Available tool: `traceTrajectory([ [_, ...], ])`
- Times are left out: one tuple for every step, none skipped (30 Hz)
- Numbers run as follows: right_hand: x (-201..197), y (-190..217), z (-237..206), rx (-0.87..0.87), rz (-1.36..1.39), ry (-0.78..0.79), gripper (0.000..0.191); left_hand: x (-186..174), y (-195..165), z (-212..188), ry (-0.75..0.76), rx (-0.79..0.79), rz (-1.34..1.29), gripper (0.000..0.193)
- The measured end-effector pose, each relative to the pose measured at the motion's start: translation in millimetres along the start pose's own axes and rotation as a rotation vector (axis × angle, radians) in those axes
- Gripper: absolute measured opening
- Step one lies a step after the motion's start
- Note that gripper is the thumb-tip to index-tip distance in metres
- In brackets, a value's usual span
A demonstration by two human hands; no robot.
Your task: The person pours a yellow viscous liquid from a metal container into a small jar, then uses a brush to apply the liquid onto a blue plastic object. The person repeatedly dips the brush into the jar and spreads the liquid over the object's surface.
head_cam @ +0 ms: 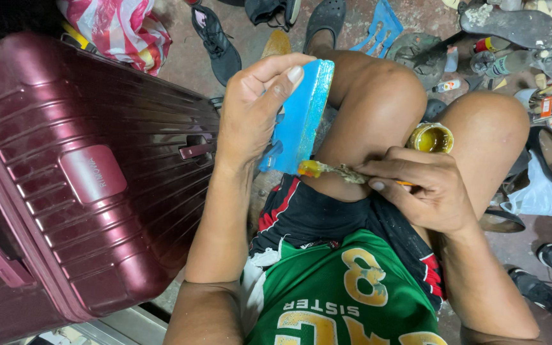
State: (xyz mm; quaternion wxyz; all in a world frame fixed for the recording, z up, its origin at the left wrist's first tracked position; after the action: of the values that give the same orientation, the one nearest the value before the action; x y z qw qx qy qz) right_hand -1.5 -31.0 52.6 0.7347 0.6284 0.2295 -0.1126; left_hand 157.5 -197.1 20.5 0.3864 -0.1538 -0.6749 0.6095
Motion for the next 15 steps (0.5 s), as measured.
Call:
traceTrajectory([
  [1,-1,1,0.010,-0.015,-0.001,0.021,0,0,0,0.010,-0.002,-0.034,0.032],
  [1,-1,1,0.008,-0.026,-0.016,0.022,1,1,0,0.020,-0.005,-0.068,0.032],
  [0,-1,2,0.006,-0.037,-0.032,0.023,1,1,0,0.031,-0.008,-0.103,0.031],
  [-2,-1,2,0.005,-0.049,-0.051,0.024,2,3,0,0.038,-0.025,-0.125,0.031],
  [-4,-2,3,0.017,-0.050,-0.075,0.023,2,5,0,0.046,-0.040,-0.147,0.031],
  [-6,-3,3,0.030,-0.050,-0.098,0.022,3,7,0,0.053,-0.056,-0.169,0.030],
  [-8,-4,3,0.043,-0.051,-0.120,0.022,3,6,0,0.062,-0.047,-0.162,0.030],
  [-10,-4,3,0.040,-0.069,-0.148,0.021,3,6,0,0.073,-0.038,-0.155,0.030],
  [-12,-3,2,0.037,-0.088,-0.176,0.021,4,6,0,0.084,-0.029,-0.148,0.030],
  [-14,-3,2,0.034,-0.107,-0.203,0.021,4,7,0,0.084,-0.029,-0.143,0.030],
  [-16,-2,1,0.028,-0.114,-0.227,0.021,4,7,0,0.083,-0.027,-0.137,0.030],
  [-17,-2,1,0.021,-0.122,-0.250,0.021,3,8,0,0.082,-0.025,-0.132,0.030],
  [-18,-1,0,0.013,-0.129,-0.273,0.021,2,8,0,0.073,-0.022,-0.114,0.030],
  [-17,-1,1,0.011,-0.123,-0.268,0.021,1,8,-1,0.063,-0.019,-0.096,0.030],
  [-16,-2,2,0.009,-0.117,-0.262,0.021,-1,8,-1,0.052,-0.016,-0.078,0.030],
])
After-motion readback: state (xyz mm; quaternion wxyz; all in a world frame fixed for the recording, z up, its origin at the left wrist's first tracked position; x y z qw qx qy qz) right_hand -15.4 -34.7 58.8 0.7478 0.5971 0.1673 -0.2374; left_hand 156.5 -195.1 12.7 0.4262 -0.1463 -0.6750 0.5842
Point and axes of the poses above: each hand's wrist, its own z-axis towards the middle knuckle, its own x-axis out of the palm, y = z × x, the point moved 8 cm from there along z, towards the middle knuckle, and after that the axes turned 9 degrees about y, right-handed, at the moved point
